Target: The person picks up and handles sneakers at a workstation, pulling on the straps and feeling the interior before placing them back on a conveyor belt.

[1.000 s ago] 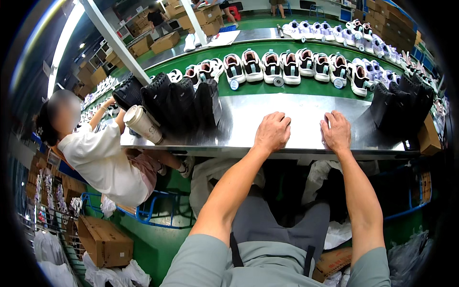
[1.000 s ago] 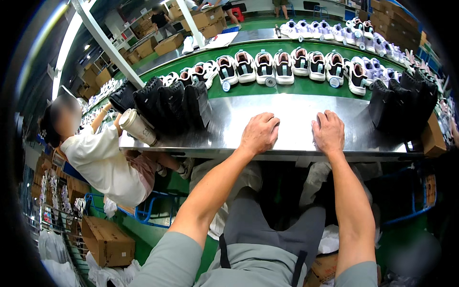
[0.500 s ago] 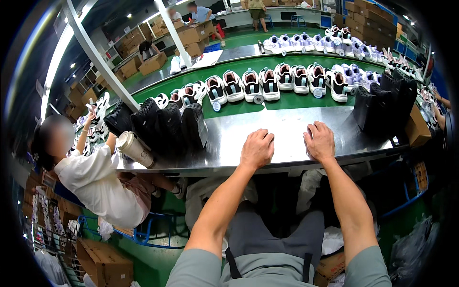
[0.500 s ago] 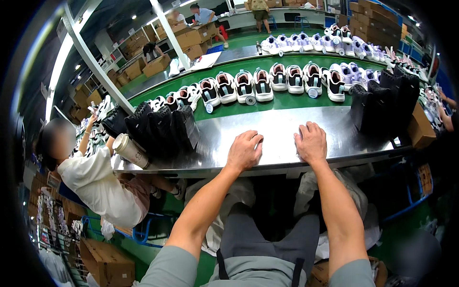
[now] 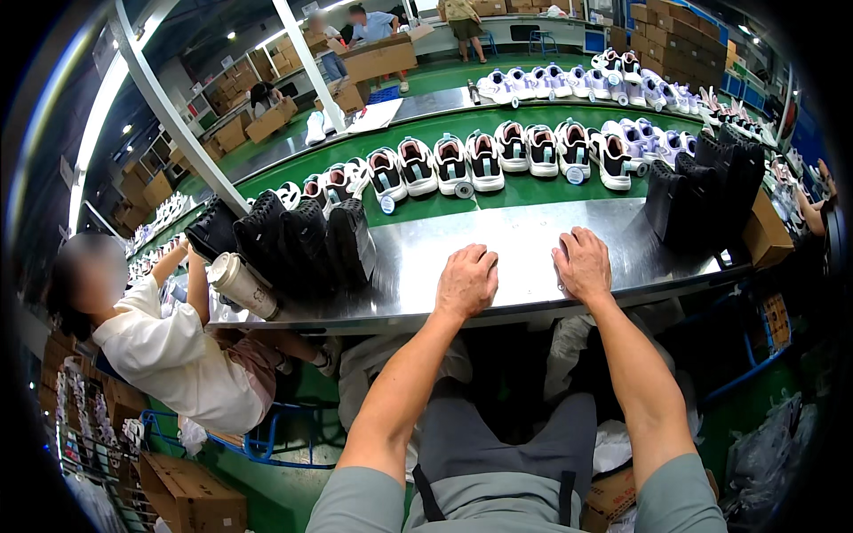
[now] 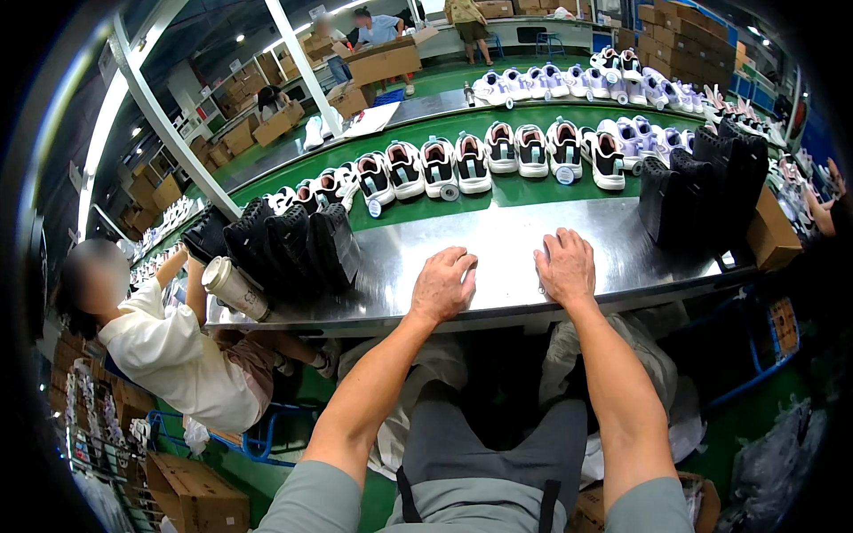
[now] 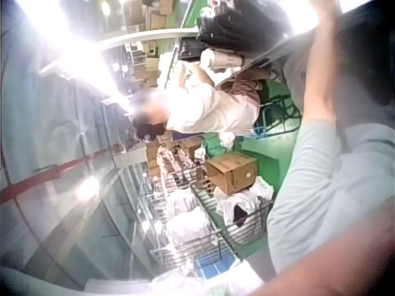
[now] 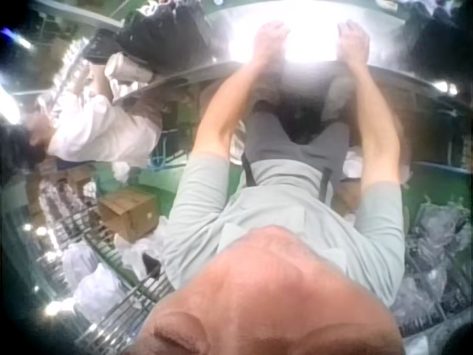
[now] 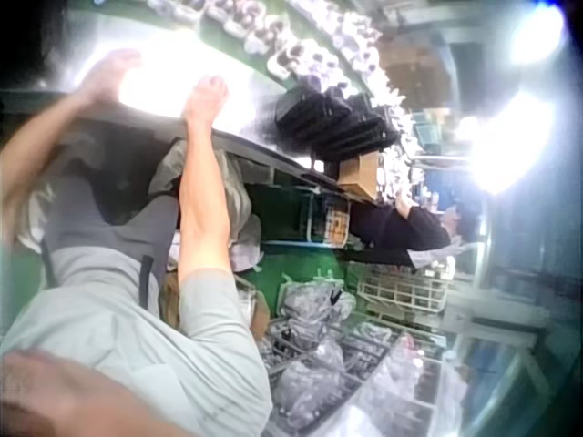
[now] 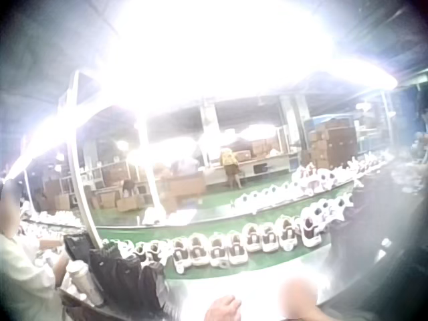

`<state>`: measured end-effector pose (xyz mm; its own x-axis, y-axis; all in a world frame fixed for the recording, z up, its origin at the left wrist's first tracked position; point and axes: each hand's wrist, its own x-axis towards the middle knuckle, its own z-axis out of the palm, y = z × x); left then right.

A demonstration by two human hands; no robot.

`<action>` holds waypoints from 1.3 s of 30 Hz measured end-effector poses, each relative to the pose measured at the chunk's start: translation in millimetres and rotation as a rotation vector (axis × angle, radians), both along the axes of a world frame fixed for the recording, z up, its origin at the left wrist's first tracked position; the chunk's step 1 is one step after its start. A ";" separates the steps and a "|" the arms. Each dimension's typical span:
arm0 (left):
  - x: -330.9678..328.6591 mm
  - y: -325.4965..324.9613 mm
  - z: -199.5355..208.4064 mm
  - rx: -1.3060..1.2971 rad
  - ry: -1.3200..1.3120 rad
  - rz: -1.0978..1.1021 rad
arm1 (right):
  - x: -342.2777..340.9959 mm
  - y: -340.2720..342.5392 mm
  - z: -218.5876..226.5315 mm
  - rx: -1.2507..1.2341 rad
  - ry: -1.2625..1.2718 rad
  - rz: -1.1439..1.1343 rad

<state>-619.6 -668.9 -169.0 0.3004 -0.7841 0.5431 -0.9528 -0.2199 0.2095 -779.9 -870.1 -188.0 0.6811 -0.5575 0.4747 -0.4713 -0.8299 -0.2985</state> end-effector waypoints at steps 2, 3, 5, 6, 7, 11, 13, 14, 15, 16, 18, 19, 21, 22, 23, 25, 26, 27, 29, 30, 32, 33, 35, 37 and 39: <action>-2.4 -1.4 -0.2 0.008 0.011 0.003 | -2.1 -1.1 0.6 0.014 0.009 0.003; -2.7 -1.1 1.8 0.014 0.015 0.008 | -2.3 -0.6 3.2 0.012 0.006 0.004; -2.7 -1.8 2.9 0.004 0.007 0.005 | -3.3 0.1 7.9 0.022 0.016 0.003; -3.2 -2.6 2.3 -0.001 0.005 0.001 | -3.6 -0.5 7.0 0.023 0.015 0.002; -3.6 -3.1 1.9 0.000 0.003 0.000 | -3.9 -1.3 6.0 0.023 0.007 0.004; -4.1 -2.6 0.2 0.000 0.001 0.007 | -2.8 -2.8 0.1 0.008 -0.012 0.008; -4.5 -3.5 -0.2 -0.002 0.000 0.010 | -3.4 -4.0 0.2 0.011 -0.015 0.014; -4.5 -3.3 -0.4 0.001 -0.003 0.010 | -3.2 -4.0 0.2 0.015 -0.017 0.021; -5.4 -4.9 -0.6 0.002 -0.004 0.006 | -4.7 -4.9 0.8 0.014 -0.015 0.019; -5.9 -6.1 -0.7 0.002 -0.002 0.005 | -5.6 -5.2 1.3 -0.004 -0.013 0.010; -6.2 -7.6 -0.7 0.000 0.003 0.004 | -6.6 -6.4 1.3 -0.021 -0.010 0.002; -6.6 -8.0 -0.9 -0.001 0.004 0.003 | -6.6 -7.2 0.9 -0.011 -0.015 0.005; -7.1 -8.7 -0.3 -0.010 -0.007 0.003 | -7.1 -7.9 1.1 0.000 -0.021 0.008; -7.4 -8.9 0.3 -0.010 -0.008 0.003 | -7.6 -7.4 2.0 0.008 -0.016 0.008; -8.1 -8.8 0.7 -0.001 -0.002 0.003 | -8.1 -7.0 3.1 0.017 -0.011 0.008; -9.1 -9.1 1.1 0.008 0.003 0.003 | -9.0 -6.5 6.0 0.030 -0.002 0.010; -9.3 -9.5 1.2 0.009 0.006 0.003 | -9.3 -6.8 6.7 0.043 0.008 0.013; -9.8 -10.3 1.1 0.011 0.009 0.002 | -9.7 -8.1 5.7 0.043 0.007 0.011; -10.3 -12.5 1.0 0.012 0.007 0.002 | -10.2 -11.5 2.3 0.020 0.007 0.005; -10.6 -12.9 0.3 0.014 0.007 0.005 | -10.3 -11.9 1.6 0.022 0.007 0.005; -10.3 -11.9 -1.3 0.020 0.008 0.009 | -9.9 -12.3 0.6 0.043 0.001 0.018; -10.5 -12.9 -1.3 0.022 0.008 0.011 | -10.0 -13.8 -0.1 0.042 0.001 0.013; -10.9 -14.8 -1.2 0.022 0.013 0.006 | -9.6 -16.5 -2.6 0.030 0.007 0.010; -12.7 -15.6 -0.5 0.024 0.021 0.004 | -10.3 -17.9 -5.8 -0.013 -0.023 0.004; -14.3 -16.4 1.0 0.023 0.024 0.003 | -11.2 -18.2 -5.6 -0.057 -0.054 -0.001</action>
<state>-634.0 -685.4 -168.0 0.3151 -0.7953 0.5179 -0.9470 -0.2273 0.2272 -791.2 -888.3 -193.5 0.6530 -0.5292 0.5419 -0.4569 -0.8458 -0.2754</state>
